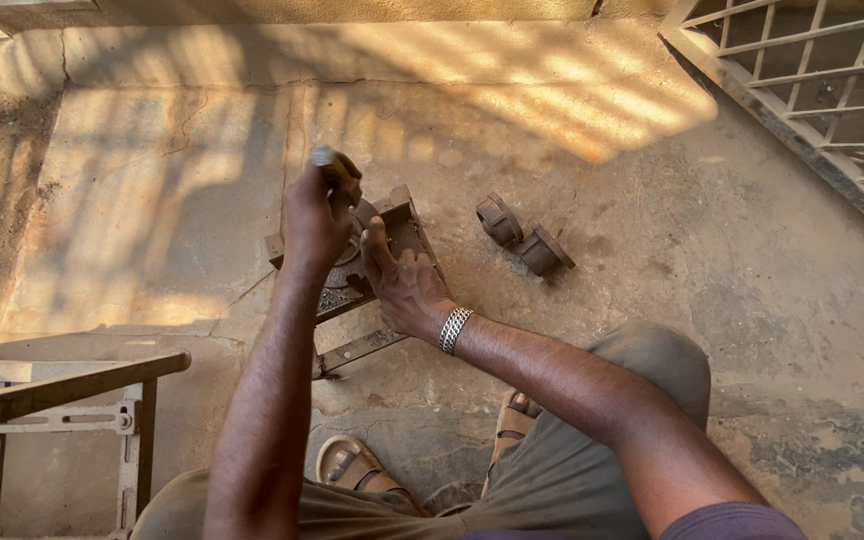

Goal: The person sits on the ground holding a rusty cast-iron flange mounted on a metal bracket and uses a yellow-handled hand tool to scrape and work around the flange's bolt holes and edges, repositioning the part by hand as they work around it.

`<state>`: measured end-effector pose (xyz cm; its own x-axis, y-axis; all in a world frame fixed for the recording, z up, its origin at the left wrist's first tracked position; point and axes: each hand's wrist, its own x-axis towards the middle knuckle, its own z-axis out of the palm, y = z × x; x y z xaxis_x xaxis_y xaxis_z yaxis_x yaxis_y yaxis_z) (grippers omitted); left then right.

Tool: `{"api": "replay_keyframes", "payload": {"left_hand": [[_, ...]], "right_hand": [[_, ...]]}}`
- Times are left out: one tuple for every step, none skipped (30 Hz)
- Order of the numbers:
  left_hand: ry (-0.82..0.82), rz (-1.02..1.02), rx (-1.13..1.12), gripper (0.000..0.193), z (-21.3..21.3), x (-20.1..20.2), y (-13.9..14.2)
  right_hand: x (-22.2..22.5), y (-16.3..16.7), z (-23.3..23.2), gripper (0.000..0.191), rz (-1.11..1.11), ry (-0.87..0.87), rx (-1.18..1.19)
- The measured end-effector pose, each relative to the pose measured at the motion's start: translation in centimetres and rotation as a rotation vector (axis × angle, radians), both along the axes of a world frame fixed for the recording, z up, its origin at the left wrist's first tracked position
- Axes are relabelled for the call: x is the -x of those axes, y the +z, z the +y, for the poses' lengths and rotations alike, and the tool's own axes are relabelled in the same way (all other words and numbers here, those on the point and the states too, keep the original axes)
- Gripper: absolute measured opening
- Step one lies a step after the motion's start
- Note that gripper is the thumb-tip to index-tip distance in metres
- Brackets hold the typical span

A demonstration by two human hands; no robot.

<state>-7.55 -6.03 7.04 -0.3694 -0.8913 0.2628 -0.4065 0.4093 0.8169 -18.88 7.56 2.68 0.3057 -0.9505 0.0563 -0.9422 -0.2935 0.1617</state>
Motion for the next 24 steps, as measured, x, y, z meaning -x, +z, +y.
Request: {"api": "replay_keyframes", "payload": {"left_hand": [[0.008,-0.005,0.07,0.011,0.2,-0.1,-0.1],[0.019,-0.015,0.15,0.013,0.3,-0.1,-0.1],[0.017,-0.021,0.237,0.017,0.4,-0.1,-0.1],[0.033,0.098,0.258,0.015,0.4,0.1,-0.1],[0.049,0.212,0.269,0.014,0.5,0.1,0.0],[0.059,0.326,0.282,0.012,0.4,0.2,0.1],[0.033,0.186,0.217,0.011,0.4,0.2,0.3],[0.021,0.046,0.147,0.011,0.3,0.2,0.4],[0.022,-0.101,0.081,0.01,0.4,-0.1,0.5],[0.035,-0.01,0.118,0.011,0.3,-0.2,0.6],[0.03,0.092,0.156,0.013,0.3,-0.2,0.7],[0.026,0.193,0.183,0.014,0.3,-0.2,0.7],[0.045,0.121,0.141,0.015,0.4,-0.2,0.8],[0.052,0.05,0.104,0.015,0.3,-0.2,0.9],[0.067,-0.012,0.055,0.015,0.4,0.0,0.9],[0.04,-0.011,0.048,0.013,0.4,0.1,1.0],[0.017,-0.014,0.053,0.012,0.2,0.1,1.3],[-0.021,-0.01,0.064,0.011,-0.1,0.3,1.5],[-0.014,0.077,0.147,0.013,-0.1,0.6,1.6],[-0.009,0.157,0.228,0.017,0.0,0.8,1.8],[-0.015,0.237,0.308,0.022,0.1,1.0,1.9],[-0.047,0.147,0.244,0.02,-0.1,1.3,2.1],[-0.064,0.06,0.174,0.018,-0.1,1.6,2.2],[-0.071,-0.037,0.113,0.017,-0.2,1.5,2.3]], "right_hand": [[0.0,0.0,0.0,0.093,0.007,-0.015,-0.02],[0.0,0.1,-0.1,0.096,0.011,-0.025,-0.03],[0.0,0.1,-0.2,0.1,0.018,-0.048,-0.033],[0.1,0.0,-0.2,0.099,0.017,-0.042,-0.016],[0.1,0.0,-0.2,0.098,0.012,-0.034,-0.008],[0.2,-0.1,-0.3,0.096,0.006,-0.032,0.004],[0.2,-0.2,-0.3,0.095,0.011,-0.046,0.028],[0.1,-0.2,-0.3,0.093,0.018,-0.045,0.044],[0.0,-0.3,-0.3,0.092,0.017,-0.028,0.066],[-0.1,-0.4,-0.2,0.092,0.012,-0.023,0.068],[-0.1,-0.4,-0.2,0.092,0.017,-0.035,0.07],[-0.2,-0.4,-0.1,0.092,0.022,-0.045,0.062],[-0.2,-0.3,0.0,0.089,0.026,-0.026,0.092],[-0.2,-0.2,0.0,0.087,0.03,-0.018,0.127],[0.0,-0.1,0.2,0.085,0.045,-0.002,0.15],[0.0,0.1,0.2,0.086,0.059,-0.001,0.097],[0.0,0.2,0.3,0.086,0.068,0.003,0.057],[0.2,0.4,0.1,0.086,0.085,-0.008,0.024],[0.3,0.5,0.1,0.087,0.086,-0.009,0.041],[0.3,0.6,0.0,0.087,0.08,-0.01,0.056],[0.3,0.6,0.0,0.088,0.073,-0.02,0.07],[0.3,0.7,0.0,0.089,0.08,-0.043,0.047],[0.3,0.7,0.1,0.09,0.091,-0.05,0.015],[0.2,0.8,0.0,0.092,0.094,-0.046,-0.006]]}}
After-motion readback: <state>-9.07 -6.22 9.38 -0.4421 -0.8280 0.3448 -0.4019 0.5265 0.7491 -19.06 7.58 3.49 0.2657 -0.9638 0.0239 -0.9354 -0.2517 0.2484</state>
